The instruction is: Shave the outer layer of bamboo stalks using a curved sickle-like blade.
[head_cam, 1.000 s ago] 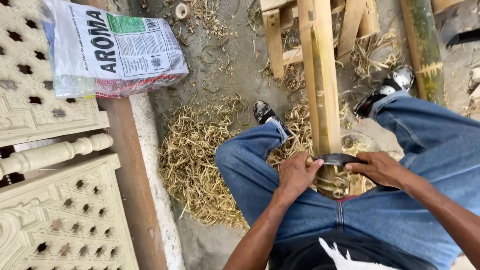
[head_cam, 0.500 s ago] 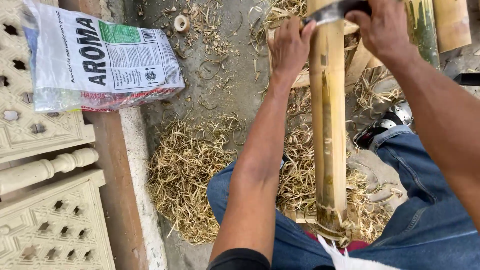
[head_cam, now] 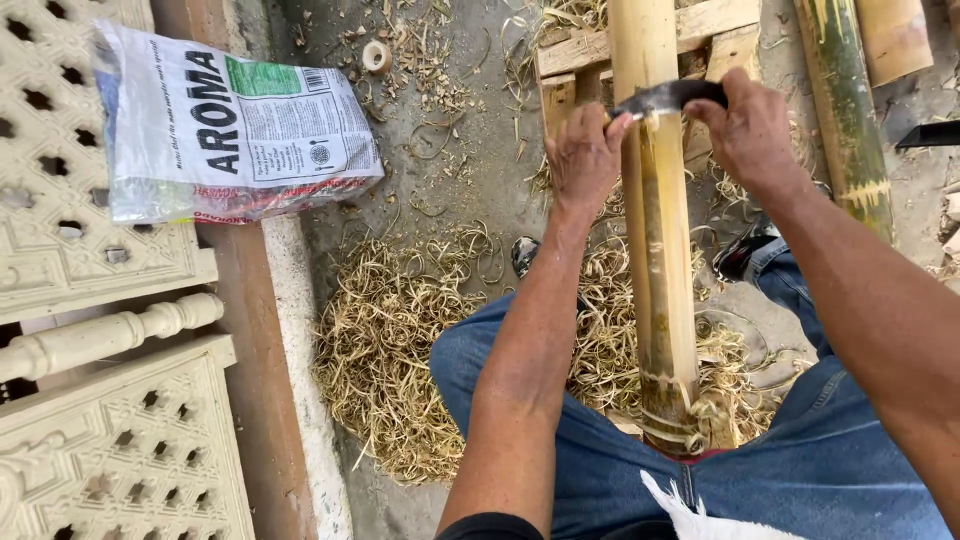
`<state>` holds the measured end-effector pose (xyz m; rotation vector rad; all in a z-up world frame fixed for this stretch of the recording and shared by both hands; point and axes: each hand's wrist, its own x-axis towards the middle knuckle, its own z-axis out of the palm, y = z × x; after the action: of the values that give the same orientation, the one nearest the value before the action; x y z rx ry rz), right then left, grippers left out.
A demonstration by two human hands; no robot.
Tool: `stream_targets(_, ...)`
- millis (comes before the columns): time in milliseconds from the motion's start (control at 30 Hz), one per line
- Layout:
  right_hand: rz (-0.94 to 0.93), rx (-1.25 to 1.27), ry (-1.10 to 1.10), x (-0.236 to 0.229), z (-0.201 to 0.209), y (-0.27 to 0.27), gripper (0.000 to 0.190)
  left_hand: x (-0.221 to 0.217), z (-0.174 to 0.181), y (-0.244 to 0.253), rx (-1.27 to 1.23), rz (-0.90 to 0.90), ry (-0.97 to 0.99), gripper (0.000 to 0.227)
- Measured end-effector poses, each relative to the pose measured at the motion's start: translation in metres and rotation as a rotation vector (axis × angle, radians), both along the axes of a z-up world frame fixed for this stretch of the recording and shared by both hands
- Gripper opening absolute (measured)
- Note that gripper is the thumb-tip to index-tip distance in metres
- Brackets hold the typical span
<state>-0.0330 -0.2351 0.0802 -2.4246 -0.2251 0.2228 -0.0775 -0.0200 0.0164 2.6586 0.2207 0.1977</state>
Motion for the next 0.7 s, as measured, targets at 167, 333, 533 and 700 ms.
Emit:
stream_targets(167,-0.005,-0.058,0.068,-0.063,-0.004,-0.015,0.035,-0.069,0.027,-0.019,-0.051,-0.007,-0.098,0.042)
stream_targets(333,0.039,-0.059,-0.107,-0.166,0.001,-0.041,0.039,-0.157,0.068,-0.038,-0.095,-0.065,-0.069,0.035)
stream_targets(533,0.060,-0.112,0.279,-0.315,-0.011,-0.088,0.035,-0.297,0.093,-0.059,-0.170,-0.178,0.062,0.037)
stream_targets(700,0.398,-0.096,0.351,-0.283,0.017,-0.094,0.032,-0.296,0.098,-0.038,-0.374,-0.234,0.246,0.042)
